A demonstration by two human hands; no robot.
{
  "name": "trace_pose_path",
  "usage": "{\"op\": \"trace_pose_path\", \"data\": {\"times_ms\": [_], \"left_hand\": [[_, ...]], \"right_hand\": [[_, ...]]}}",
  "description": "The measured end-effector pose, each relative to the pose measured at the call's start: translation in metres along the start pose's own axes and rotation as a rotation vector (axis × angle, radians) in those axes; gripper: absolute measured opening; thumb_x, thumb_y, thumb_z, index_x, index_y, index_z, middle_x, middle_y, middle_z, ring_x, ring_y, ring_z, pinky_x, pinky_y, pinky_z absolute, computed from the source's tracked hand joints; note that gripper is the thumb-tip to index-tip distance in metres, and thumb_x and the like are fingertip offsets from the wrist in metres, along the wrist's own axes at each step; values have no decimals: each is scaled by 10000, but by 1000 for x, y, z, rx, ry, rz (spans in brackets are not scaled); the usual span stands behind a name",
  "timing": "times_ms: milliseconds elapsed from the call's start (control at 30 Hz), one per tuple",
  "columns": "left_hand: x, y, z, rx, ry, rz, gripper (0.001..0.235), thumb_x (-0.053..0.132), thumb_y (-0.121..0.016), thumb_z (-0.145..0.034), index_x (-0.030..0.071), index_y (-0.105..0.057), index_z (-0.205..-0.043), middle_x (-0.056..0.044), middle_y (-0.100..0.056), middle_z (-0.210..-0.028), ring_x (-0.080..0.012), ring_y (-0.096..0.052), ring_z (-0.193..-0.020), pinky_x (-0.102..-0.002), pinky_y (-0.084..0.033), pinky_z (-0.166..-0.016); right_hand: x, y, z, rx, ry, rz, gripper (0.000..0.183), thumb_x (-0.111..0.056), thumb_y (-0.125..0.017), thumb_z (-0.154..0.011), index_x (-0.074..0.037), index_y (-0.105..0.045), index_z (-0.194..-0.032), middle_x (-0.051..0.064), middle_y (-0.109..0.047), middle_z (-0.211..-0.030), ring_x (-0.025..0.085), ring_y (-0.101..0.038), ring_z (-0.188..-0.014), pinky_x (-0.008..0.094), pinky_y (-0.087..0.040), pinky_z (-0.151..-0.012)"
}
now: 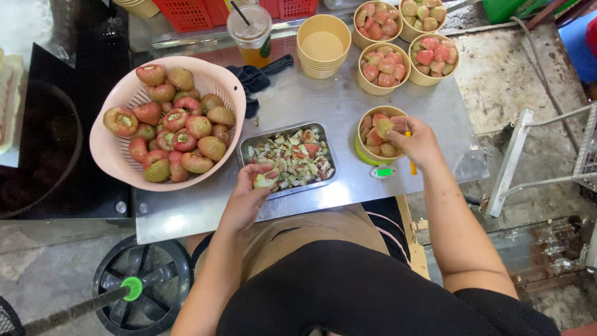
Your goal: The person slices several fruits with a small knife, placing the pieces into a metal tray and then into several paper bowls on a stainless steel table.
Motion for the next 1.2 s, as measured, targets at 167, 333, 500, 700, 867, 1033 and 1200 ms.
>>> {"op": "trace_pose_path", "data": {"times_ms": [167, 333, 500, 700, 867, 1033, 1200], "left_hand": [[25, -17, 3, 48, 201, 418, 581, -85, -496, -915, 76, -452, -1471, -78, -504, -1439, -269, -505, -1385, -352, -499, -1009], [34, -28, 1, -44, 203, 424, 675, -81, -435, -935, 42, -375, -1596, -94, -501, -1401, -267, -532, -1337, -355, -491, -1019], [41, -38, 9, -76, 243, 432, 692, -50, -371, -924, 12, -317, -1611, -142, -501, -1464, -297, -531, -1352, -361, -495, -1034], [40, -46, 12, -162, 271, 429, 705, 21, -435, -990, 88, -159, -1635, -222, -407, -1594, -317, -460, -1432, -365, -426, -1105], [23, -42, 7, -234, 215, 433, 611, 77, -497, -1048, 70, -268, -1615, -156, -442, -1628, -163, -580, -1166, -265, -458, -851], [13, -42, 8, -211, 206, 372, 582, 106, -576, -1028, 124, -405, -1584, -121, -478, -1587, -115, -562, -1045, -239, -452, -787], [-1, -49, 5, -134, 29, 305, 622, 49, -665, -944, 96, -439, -1521, -79, -549, -1460, -167, -609, -1169, -302, -533, -921]], "right_hand": [[21, 24, -4, -158, -89, 209, 349, -75, -718, -892, -44, -711, -1240, 68, -743, -1071, 172, -681, -976, 314, -548, -862], [9, 14, -13, -276, 148, 621, 413, -90, -786, -816, -117, -734, -1224, 158, -716, -1090, 320, -672, -1034, 390, -523, -917], [-9, 8, -1, -23, 212, 626, 373, -133, -826, -802, -74, -716, -1154, 175, -693, -1068, 366, -660, -1022, 426, -532, -908], [-16, 2, 11, -139, 110, 725, 481, -195, -884, -750, -57, -691, -1168, 155, -694, -1086, 349, -663, -1002, 440, -528, -875], [-14, 7, 7, 16, 442, 631, 491, -136, -807, -766, -56, -678, -1233, 119, -703, -1161, 326, -669, -1069, 409, -544, -911], [-33, 5, 16, -29, 323, 713, 389, -169, -794, -814, -88, -714, -1187, 128, -690, -1154, 316, -672, -1027, 410, -543, -864], [-84, -31, 55, -187, 358, 206, 452, -172, -530, -1053, -97, -554, -1498, 100, -677, -992, 226, -624, -937, 364, -509, -827]]}}
Point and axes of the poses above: each hand's wrist, its own z-axis away from the middle knuckle, its own y-axis out of the back of the hand, x = y × z, the point moved 1 cm from there along -z, towards the middle knuckle
